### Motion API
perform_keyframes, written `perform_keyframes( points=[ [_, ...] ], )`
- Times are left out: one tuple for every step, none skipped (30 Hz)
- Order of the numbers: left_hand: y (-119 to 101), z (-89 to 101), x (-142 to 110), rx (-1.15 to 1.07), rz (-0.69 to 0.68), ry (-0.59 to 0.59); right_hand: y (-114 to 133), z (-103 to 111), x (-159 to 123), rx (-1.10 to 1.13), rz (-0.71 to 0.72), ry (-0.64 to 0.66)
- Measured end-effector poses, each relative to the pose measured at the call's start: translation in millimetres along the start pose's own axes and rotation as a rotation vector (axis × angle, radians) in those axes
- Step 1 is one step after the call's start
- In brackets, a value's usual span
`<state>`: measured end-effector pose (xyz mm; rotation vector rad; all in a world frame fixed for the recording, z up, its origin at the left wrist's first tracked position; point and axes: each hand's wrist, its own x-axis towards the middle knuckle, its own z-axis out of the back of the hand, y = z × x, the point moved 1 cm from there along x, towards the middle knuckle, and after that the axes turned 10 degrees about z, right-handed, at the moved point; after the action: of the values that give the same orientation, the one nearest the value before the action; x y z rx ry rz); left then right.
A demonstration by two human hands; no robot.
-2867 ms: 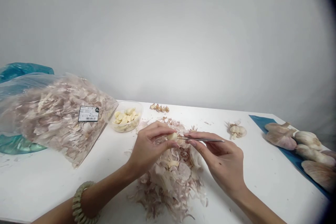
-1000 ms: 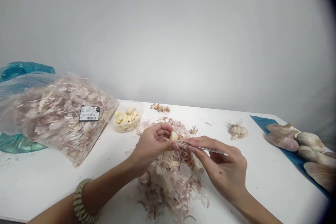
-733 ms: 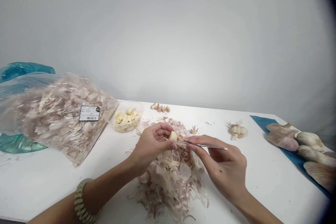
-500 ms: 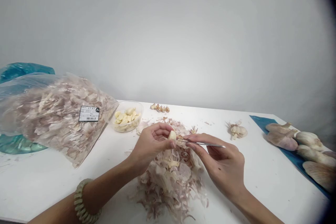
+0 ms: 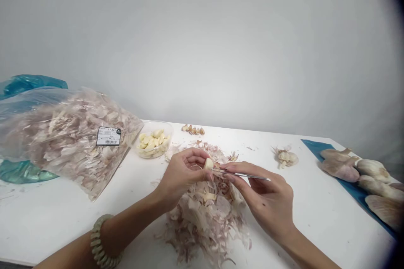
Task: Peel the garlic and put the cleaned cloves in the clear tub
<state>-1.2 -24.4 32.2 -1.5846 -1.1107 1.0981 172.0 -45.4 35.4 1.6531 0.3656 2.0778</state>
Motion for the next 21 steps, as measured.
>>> perform_keyframes(
  points=[
    [-0.2, -0.3, -0.1, 0.000, 0.004, -0.002, 0.1, -0.1, -0.1, -0.002, 0.003, 0.004],
    [-0.4, -0.6, -0.2, 0.002, 0.007, -0.003, 0.1, -0.1, -0.1, -0.004, 0.003, 0.006],
    [-0.5, -0.8, -0.4, 0.005, 0.008, -0.002, 0.2, -0.2, -0.1, -0.006, 0.005, 0.005],
    [-0.5, -0.9, -0.7, 0.010, 0.008, -0.001, 0.4, -0.2, 0.0, -0.009, 0.008, 0.002],
    [-0.5, -1.0, -1.0, 0.016, 0.007, 0.001, 0.5, -0.2, 0.0, -0.012, 0.009, -0.003],
    [-0.5, -1.0, -1.2, 0.022, 0.005, 0.001, 0.7, -0.1, 0.1, -0.015, 0.009, -0.008],
    [-0.4, -1.0, -1.4, 0.026, 0.003, 0.001, 0.9, -0.1, 0.1, -0.017, 0.005, -0.014],
    [-0.4, -1.0, -1.5, 0.028, 0.004, 0.001, 1.0, 0.0, 0.1, -0.018, -0.003, -0.020],
    [-0.3, -0.9, -1.5, 0.026, 0.004, 0.006, 1.2, 0.2, 0.0, -0.017, -0.009, -0.026],
    [-0.3, -0.9, -1.4, 0.021, 0.004, 0.012, 1.3, 0.4, -0.1, -0.016, -0.014, -0.033],
    [-0.2, -0.9, -1.2, 0.013, 0.004, 0.018, 1.3, 0.7, -0.2, -0.017, -0.018, -0.042],
    [-0.1, -0.8, -1.0, 0.004, 0.004, 0.024, 1.3, 1.1, -0.4, -0.021, -0.021, -0.052],
    [0.0, -0.7, -0.8, -0.004, 0.007, 0.031, 1.2, 1.4, -0.5, -0.029, -0.025, -0.065],
    [0.0, -0.6, -0.6, -0.012, 0.012, 0.038, 1.1, 1.8, -0.5, -0.037, -0.029, -0.077],
    [0.1, -0.5, -0.4, -0.021, 0.021, 0.045, 1.0, 2.0, -0.4, -0.044, -0.031, -0.088],
    [0.0, -0.4, -0.3, -0.032, 0.031, 0.053, 1.1, 2.1, -0.2, -0.048, -0.034, -0.093],
    [-0.1, -0.4, -0.2, -0.046, 0.043, 0.064, 1.3, 2.2, 0.2, -0.050, -0.032, -0.096],
    [-0.3, -0.4, -0.2, -0.063, 0.055, 0.076, 1.6, 2.1, 0.8, -0.050, -0.031, -0.096],
    [-0.6, -0.5, -0.2, -0.083, 0.066, 0.086, 2.1, 2.0, 1.4, -0.051, -0.030, -0.094],
    [-0.9, -0.6, -0.2, -0.106, 0.074, 0.095, 2.6, 1.9, 2.1, -0.053, -0.027, -0.091],
    [-1.2, -0.7, -0.1, -0.130, 0.081, 0.105, 3.0, 1.8, 2.6, -0.055, -0.025, -0.088]
  ],
)
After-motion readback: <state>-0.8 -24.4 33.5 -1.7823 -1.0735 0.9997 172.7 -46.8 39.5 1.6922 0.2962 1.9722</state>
